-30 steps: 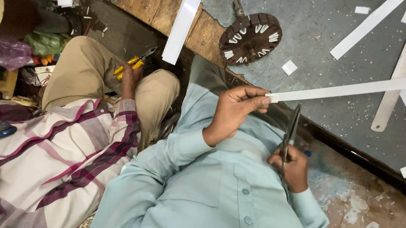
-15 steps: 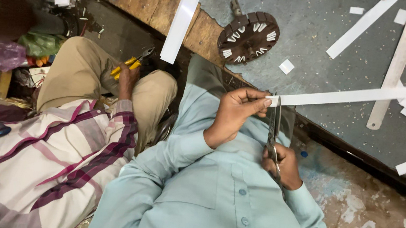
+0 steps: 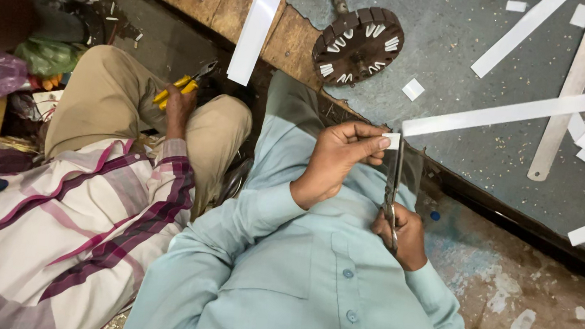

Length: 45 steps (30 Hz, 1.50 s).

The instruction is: The person cuts small white strips from a longer sheet using scissors and inserts them into slots on a circular motor stator. The person repeats this process, cutting and inserting multiple strips into the stator while seated at a low work table.

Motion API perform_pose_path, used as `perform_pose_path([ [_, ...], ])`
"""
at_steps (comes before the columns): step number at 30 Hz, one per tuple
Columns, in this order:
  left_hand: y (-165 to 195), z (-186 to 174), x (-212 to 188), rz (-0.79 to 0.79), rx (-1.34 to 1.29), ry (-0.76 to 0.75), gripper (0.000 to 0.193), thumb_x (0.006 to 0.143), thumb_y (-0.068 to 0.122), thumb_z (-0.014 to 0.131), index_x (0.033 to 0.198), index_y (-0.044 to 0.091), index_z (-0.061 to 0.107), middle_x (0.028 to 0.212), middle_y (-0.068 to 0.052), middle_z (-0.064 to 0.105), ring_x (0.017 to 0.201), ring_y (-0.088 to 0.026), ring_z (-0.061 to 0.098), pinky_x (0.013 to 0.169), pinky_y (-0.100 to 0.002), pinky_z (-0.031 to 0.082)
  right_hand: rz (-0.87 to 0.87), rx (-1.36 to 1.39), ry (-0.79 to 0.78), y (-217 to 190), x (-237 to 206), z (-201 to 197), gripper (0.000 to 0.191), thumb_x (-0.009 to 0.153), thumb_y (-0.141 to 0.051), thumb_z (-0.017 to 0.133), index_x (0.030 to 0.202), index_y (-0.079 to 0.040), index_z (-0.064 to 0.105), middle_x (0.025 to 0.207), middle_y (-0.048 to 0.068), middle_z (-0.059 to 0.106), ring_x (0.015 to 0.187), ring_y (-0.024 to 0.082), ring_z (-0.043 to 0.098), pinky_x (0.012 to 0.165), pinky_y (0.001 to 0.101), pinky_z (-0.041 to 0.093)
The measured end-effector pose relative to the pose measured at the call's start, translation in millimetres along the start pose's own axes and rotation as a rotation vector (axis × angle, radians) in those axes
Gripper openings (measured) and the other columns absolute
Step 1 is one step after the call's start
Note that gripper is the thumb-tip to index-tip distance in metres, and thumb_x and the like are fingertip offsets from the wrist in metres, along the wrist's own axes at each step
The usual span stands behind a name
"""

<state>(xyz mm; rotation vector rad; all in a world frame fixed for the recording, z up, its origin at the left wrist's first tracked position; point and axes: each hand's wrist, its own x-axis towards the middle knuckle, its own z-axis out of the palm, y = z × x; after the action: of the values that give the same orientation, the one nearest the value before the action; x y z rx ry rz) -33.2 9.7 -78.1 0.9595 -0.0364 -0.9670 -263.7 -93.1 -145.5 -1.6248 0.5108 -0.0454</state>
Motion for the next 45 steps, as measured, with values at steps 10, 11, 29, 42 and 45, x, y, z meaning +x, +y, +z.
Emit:
perform_pose_path([
  [10, 17.9, 13.6, 12.6, 0.030, 0.059, -0.031, 0.045, 0.097, 0.015, 0.066, 0.140, 0.016, 0.054, 0.109, -0.009, 0.075, 0.088, -0.014, 0.074, 0.068, -0.026, 0.059, -0.532, 0.271, 0.340, -102.3, 63.8, -4.1, 0.013, 0.103, -0.008, 0.071, 0.101, -0.004, 0.058, 0.105, 0.009, 0.071, 0.094, 0.016, 0.069, 0.089, 0.0325, 0.059],
  [11, 15.4, 11.5, 8.4, 0.021, 0.064, -0.039, 0.046, 0.097, 0.015, 0.066, 0.141, 0.018, 0.054, 0.108, -0.008, 0.075, 0.086, -0.014, 0.074, 0.067, -0.026, 0.059, -0.485, 0.049, 0.466, -117.0, 75.1, -10.3, 0.014, 0.100, -0.005, 0.073, 0.099, -0.001, 0.060, 0.105, 0.012, 0.073, 0.084, 0.017, 0.063, 0.079, 0.0333, 0.052],
  [29, -24.5, -5.4, 1.4, -0.095, -0.173, 0.070, 0.023, 0.095, 0.012, 0.074, 0.111, -0.003, 0.069, 0.097, -0.009, 0.074, 0.085, -0.016, 0.072, 0.079, -0.030, 0.061, -0.436, -0.470, 0.419, -187.8, 85.1, -3.3, 0.020, 0.092, 0.001, 0.076, 0.099, 0.000, 0.057, 0.102, 0.016, 0.070, 0.089, 0.028, 0.071, 0.078, 0.0370, 0.055],
  [42, -3.7, -8.5, -4.9, 0.235, 0.006, -0.039, 0.016, 0.098, 0.005, 0.074, 0.110, -0.005, 0.072, 0.096, -0.010, 0.075, 0.087, -0.013, 0.069, 0.081, -0.029, 0.058, -0.194, -0.065, 0.284, -42.7, 30.6, -10.2, 0.011, 0.091, -0.004, 0.074, 0.092, -0.003, 0.062, 0.088, 0.007, 0.073, 0.079, 0.013, 0.070, 0.073, 0.0279, 0.057],
  [45, 4.5, -12.3, -0.5, 0.216, -0.003, -0.044, 0.016, 0.096, 0.005, 0.075, 0.109, -0.005, 0.071, 0.096, -0.011, 0.075, 0.086, -0.014, 0.071, 0.080, -0.029, 0.059, 0.033, -0.018, 0.115, -2.4, 16.5, -6.6, 0.012, 0.086, -0.005, 0.076, 0.087, -0.003, 0.064, 0.078, 0.003, 0.071, 0.070, 0.010, 0.066, 0.066, 0.0264, 0.054],
])
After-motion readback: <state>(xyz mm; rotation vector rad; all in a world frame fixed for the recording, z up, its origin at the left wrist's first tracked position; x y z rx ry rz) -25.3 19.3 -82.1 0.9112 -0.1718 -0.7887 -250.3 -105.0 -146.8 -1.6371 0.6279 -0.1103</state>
